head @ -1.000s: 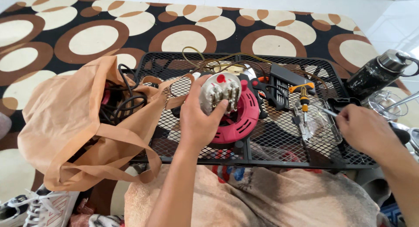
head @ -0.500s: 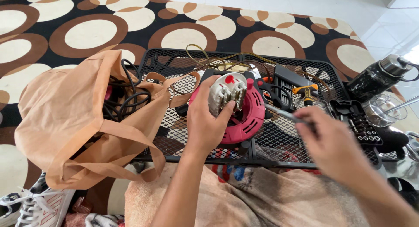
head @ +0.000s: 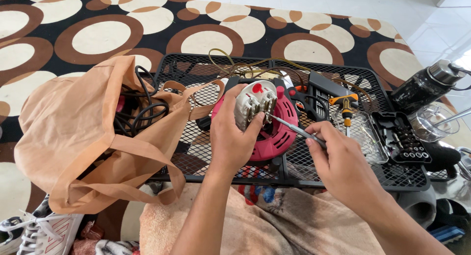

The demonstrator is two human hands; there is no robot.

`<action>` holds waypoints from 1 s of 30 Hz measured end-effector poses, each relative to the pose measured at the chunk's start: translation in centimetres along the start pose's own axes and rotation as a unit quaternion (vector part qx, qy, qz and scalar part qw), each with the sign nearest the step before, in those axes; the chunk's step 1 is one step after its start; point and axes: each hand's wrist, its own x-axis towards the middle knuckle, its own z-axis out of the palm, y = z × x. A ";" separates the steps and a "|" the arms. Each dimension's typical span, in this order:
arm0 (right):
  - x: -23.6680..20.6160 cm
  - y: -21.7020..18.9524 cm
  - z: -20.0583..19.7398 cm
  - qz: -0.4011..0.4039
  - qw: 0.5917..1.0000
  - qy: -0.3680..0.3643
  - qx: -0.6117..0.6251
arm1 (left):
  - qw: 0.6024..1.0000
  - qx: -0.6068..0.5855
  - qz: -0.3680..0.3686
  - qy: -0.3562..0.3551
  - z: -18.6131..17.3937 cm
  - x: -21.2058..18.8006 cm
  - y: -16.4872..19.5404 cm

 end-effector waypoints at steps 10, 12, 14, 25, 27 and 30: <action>0.0 -0.3 0.0 -0.010 1.000 0.000 0.010 | 1.000 0.005 -0.003 -0.001 0.0 0.0 0.0; 0.0 -0.3 0.1 -0.016 1.000 0.003 0.009 | 1.000 0.001 -0.001 -0.001 -0.1 0.0 0.0; 0.0 -0.2 0.1 -0.019 1.000 0.005 0.008 | 1.000 0.000 -0.002 -0.002 0.0 0.0 0.1; 0.1 -0.4 0.0 -0.003 1.000 0.001 0.012 | 1.000 0.000 -0.010 -0.001 0.0 0.0 0.1; 0.1 -0.6 0.0 0.000 1.000 -0.002 0.017 | 1.000 -0.002 -0.008 0.000 0.0 0.1 0.2; 0.1 -0.9 -0.1 0.000 1.000 0.006 -0.009 | 1.000 0.000 -0.012 0.000 0.0 0.0 0.2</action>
